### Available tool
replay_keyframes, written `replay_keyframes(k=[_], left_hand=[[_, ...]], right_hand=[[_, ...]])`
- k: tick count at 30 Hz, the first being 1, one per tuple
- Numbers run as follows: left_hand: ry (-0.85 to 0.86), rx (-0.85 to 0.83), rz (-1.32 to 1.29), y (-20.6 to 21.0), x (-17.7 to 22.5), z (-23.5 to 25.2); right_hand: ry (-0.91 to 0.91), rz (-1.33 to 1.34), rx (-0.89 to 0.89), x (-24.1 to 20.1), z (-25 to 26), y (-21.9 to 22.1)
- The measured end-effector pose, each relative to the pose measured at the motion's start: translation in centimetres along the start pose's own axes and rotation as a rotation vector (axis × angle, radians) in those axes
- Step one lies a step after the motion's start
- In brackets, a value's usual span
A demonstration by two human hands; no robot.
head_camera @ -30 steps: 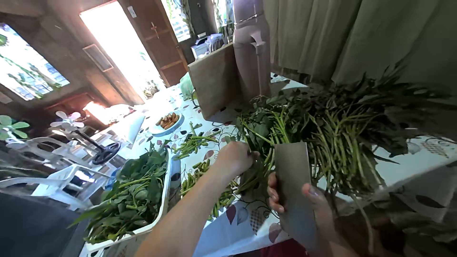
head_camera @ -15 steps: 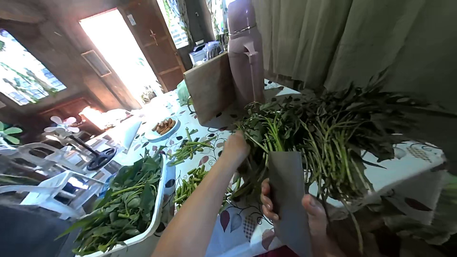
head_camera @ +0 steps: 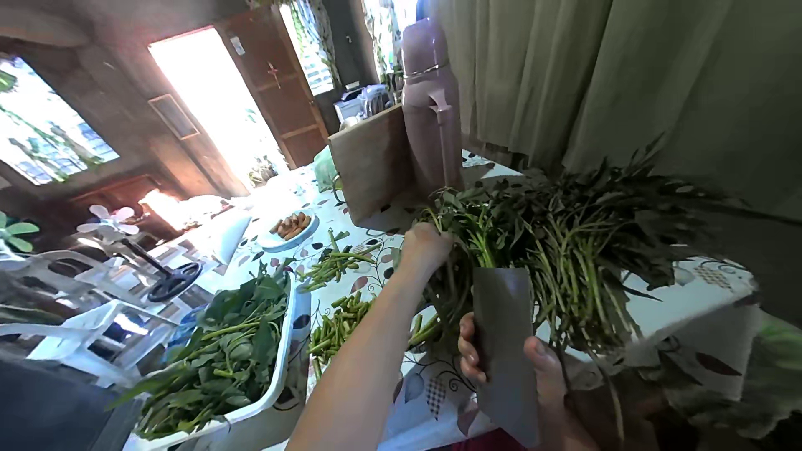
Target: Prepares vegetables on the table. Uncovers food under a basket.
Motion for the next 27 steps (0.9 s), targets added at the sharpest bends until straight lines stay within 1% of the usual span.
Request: replay_keyframes(k=[2,5,7,9,11,12,15,18,20,21,24,27], left_hand=[[0.036,0.007,-0.201,-2.7,0.1,-0.7],[0.113,0.047,-0.441,-8.1,-0.6,-3.6],[0.19,0.098,-0.506,-11.2,-2.4,-5.7],[0.206,0.083,-0.551,-12.8,-5.2,-7.6],[0.188,0.045,-0.661,-13.5,-8.3,-9.3],[0.177,0.025,-0.708,-13.7,-9.8,-10.1],[0.139,0.008,-0.792,-13.7,-14.0,-12.0],[0.135,0.071,-0.853,-14.0,-17.2,-13.6],[0.158,0.12,-0.89,-14.6,-18.6,-14.7],[0.172,0.134,-0.901,-14.8,-19.1,-15.3],[0.205,0.138,-0.939,-15.3,-20.5,-16.8],[0.207,0.149,-0.966,-15.9,-22.0,-18.0]], right_hand=[[0.007,0.024,-0.015,0.0,0.0,0.0],[0.023,-0.036,-0.04,0.0,0.1,0.0],[0.036,-0.044,-0.049,0.0,0.3,0.2],[0.042,0.04,-0.038,0.2,0.5,1.0],[0.035,0.095,-0.05,0.6,0.7,2.8],[0.041,0.068,-0.091,1.0,0.7,4.1],[0.075,-0.118,-0.262,3.1,0.9,7.3],[0.057,-0.344,-0.366,5.0,2.4,10.1],[0.13,-0.462,-0.415,6.7,4.1,12.3],[0.194,-0.482,-0.44,7.9,5.0,13.3],[0.382,-0.449,-0.522,11.9,6.9,15.6],[0.471,-0.503,-0.591,14.8,8.2,17.0]])
Point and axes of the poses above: each hand's wrist, its own z-axis towards the middle knuckle, its own y-axis out of the palm, x = y × z, the point moved 10 cm from there along z, towards the middle knuckle, and after that the axes turned 13 degrees about -y, right-handed, at the moved point
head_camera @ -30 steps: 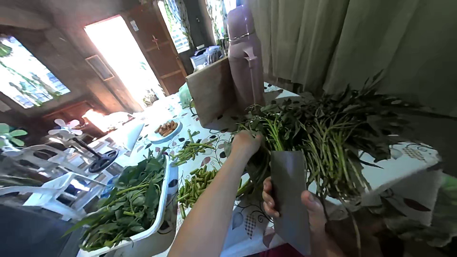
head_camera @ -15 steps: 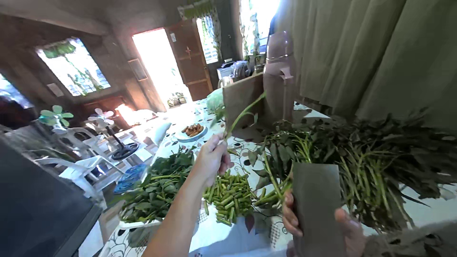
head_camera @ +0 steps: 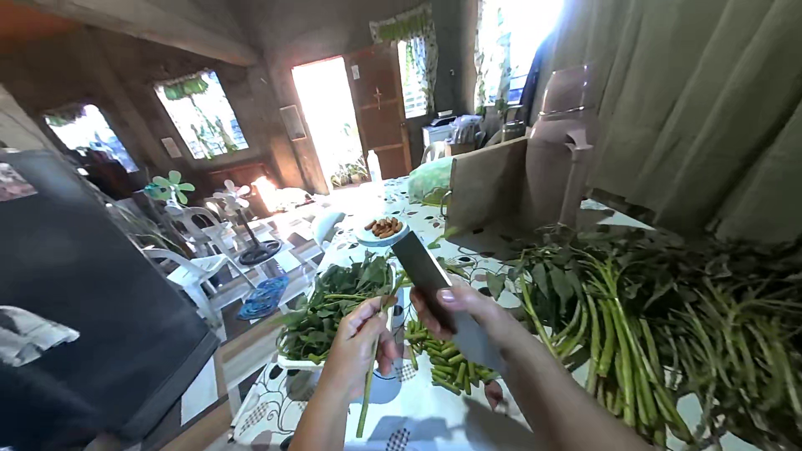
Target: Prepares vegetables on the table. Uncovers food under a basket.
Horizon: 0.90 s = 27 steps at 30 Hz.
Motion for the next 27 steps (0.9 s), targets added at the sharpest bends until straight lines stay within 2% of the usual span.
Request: replay_keyframes(k=[3,6,10,12,16,18,22,27], left_hand=[[-0.013,0.053,-0.011,-1.9,-0.3,-0.9],[-0.008,0.095,-0.036,-3.4,-0.7,-1.4],[0.008,0.189,-0.076,-4.5,-0.9,-2.2],[0.021,0.263,-0.102,-5.0,-1.0,-2.6],[0.027,0.406,-0.162,-6.6,-1.8,-3.5],[0.009,0.467,-0.168,-7.5,-2.3,-4.4],[-0.063,0.571,-0.156,-10.5,-3.3,-4.7],[-0.105,0.574,-0.115,-12.4,-3.5,-3.7]], right_hand=[[0.053,-0.146,-0.06,0.5,1.7,1.3],[0.098,-0.412,-0.074,1.1,2.8,2.1],[0.074,-0.749,-0.1,2.2,4.1,2.8],[0.08,-0.821,-0.113,3.1,5.1,3.6],[0.133,-0.658,0.013,5.0,7.6,5.1],[0.26,-0.484,0.069,6.5,8.9,5.1],[0.606,0.102,-0.098,11.0,10.0,7.0],[0.606,0.275,-0.2,10.8,9.5,8.2]])
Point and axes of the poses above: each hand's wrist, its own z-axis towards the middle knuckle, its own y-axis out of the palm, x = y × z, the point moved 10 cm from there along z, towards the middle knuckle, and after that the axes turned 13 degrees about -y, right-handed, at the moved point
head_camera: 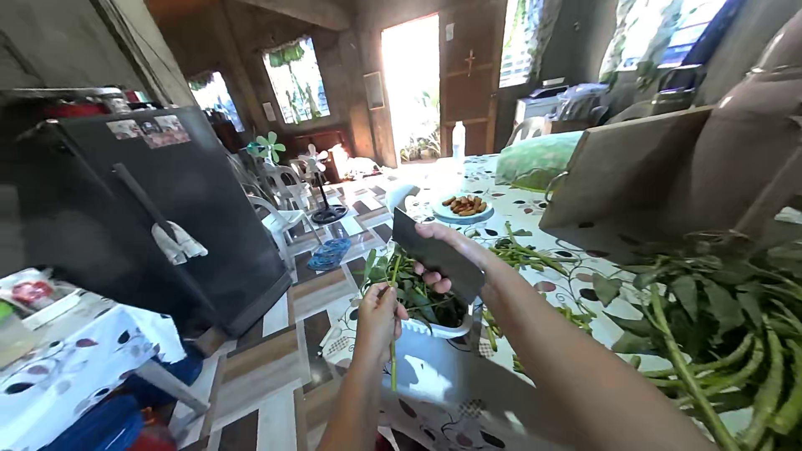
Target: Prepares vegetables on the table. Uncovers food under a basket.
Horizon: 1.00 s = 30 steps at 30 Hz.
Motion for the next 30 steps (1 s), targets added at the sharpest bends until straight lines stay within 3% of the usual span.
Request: replay_keyframes(k=[8,16,19,25,30], left_hand=[[-0.001,-0.062,0.006,1.7,0.2,1.0],[0.005,-0.093,-0.017,2.6,0.8,0.4],[0.028,-0.148,-0.013,3.6,0.9,-0.3],[0.011,-0.259,0.002,6.9,0.6,-1.3],[0.003,-0.384,0.01,11.6,0.0,-2.3]], right_hand=[[0.12,-0.319,-0.099,1.0,-2.1,0.0],[0.049,-0.451,-0.105,-1.4,-2.7,-0.1],[-0.069,-0.501,-0.117,-1.7,-3.9,0.0],[-0.2,-0.604,0.127,-2.5,-7.9,-1.2],[-0.311,-0.59,0.187,-3.0,-13.0,-2.6]])
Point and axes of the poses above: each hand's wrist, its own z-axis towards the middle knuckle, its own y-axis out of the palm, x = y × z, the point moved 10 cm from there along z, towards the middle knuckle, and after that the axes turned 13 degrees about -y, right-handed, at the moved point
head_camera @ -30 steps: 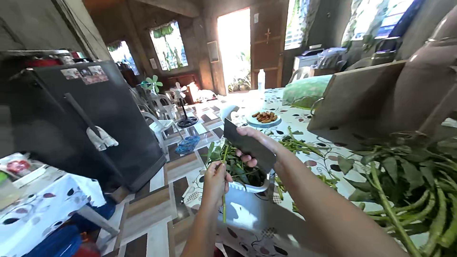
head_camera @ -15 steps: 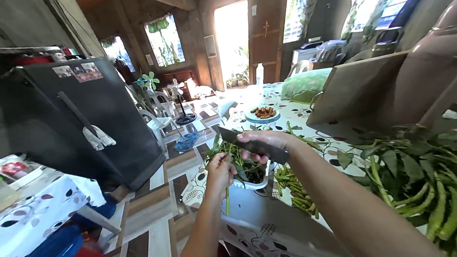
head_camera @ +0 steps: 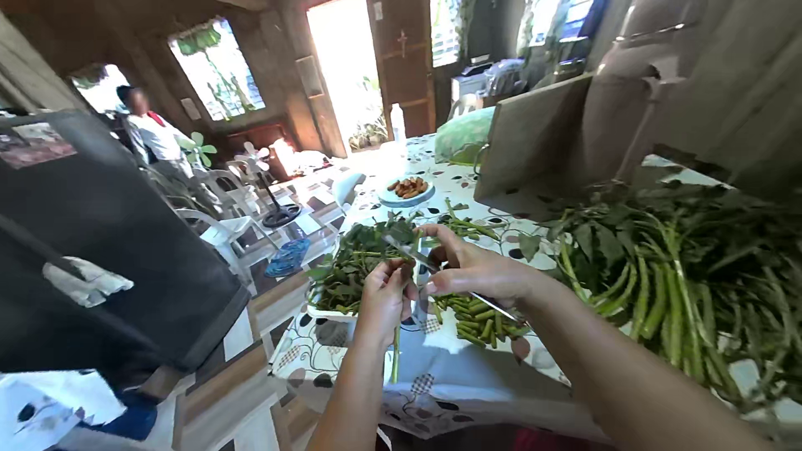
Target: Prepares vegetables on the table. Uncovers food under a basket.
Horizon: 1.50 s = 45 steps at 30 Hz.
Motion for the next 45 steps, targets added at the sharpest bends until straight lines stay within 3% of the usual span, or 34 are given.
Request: replay_keyframes(k=[3,8,13,16,19,25,31,35,38,42,45], left_hand=[[-0.031,-0.051,0.028,2.7,-0.7,0.5],[-0.074,-0.114,0.097,5.6,-2.2,0.3],[-0.109,-0.12,0.292,6.6,-4.0,0.1],[-0.109,-0.104,0.346,6.4,-4.2,-0.1],[-0.117,-0.098,0.342,6.3,-4.5,0.5],[-0.08,-0.196,0.31,7.6,-4.7,0.4],[-0.09,-0.176,0.276,7.3,-4.8,0.4],[-0.087,-0.172,0.167,7.6,-4.6,-0.3],[-0.102,-0.1,0.116,6.9,-4.5,-1.0],[-0.161,-0.108,0.22,5.7,-5.2,-1.7],[-0.157,-0.114,0.266,5.2,-5.1,-1.8]], right_hand=[[-0.015,-0.026,0.098,0.6,-2.4,-2.0],[0.018,-0.41,0.387,1.8,-5.2,-5.2],[0.111,-0.422,0.636,3.4,-7.7,-8.0],[0.158,-0.149,0.591,4.1,-8.9,-8.0],[0.116,0.111,0.429,4.8,-9.2,-6.3],[0.01,0.301,0.22,5.7,-8.8,-4.8],[0.002,0.2,0.287,5.0,-8.8,-4.4],[-0.035,-0.174,0.375,4.3,-8.7,-4.6],[0.038,-0.421,0.413,4.2,-8.3,-4.0],[0.087,-0.318,0.551,4.7,-8.7,-5.4],[0.209,-0.102,0.464,5.1,-9.5,-5.9]])
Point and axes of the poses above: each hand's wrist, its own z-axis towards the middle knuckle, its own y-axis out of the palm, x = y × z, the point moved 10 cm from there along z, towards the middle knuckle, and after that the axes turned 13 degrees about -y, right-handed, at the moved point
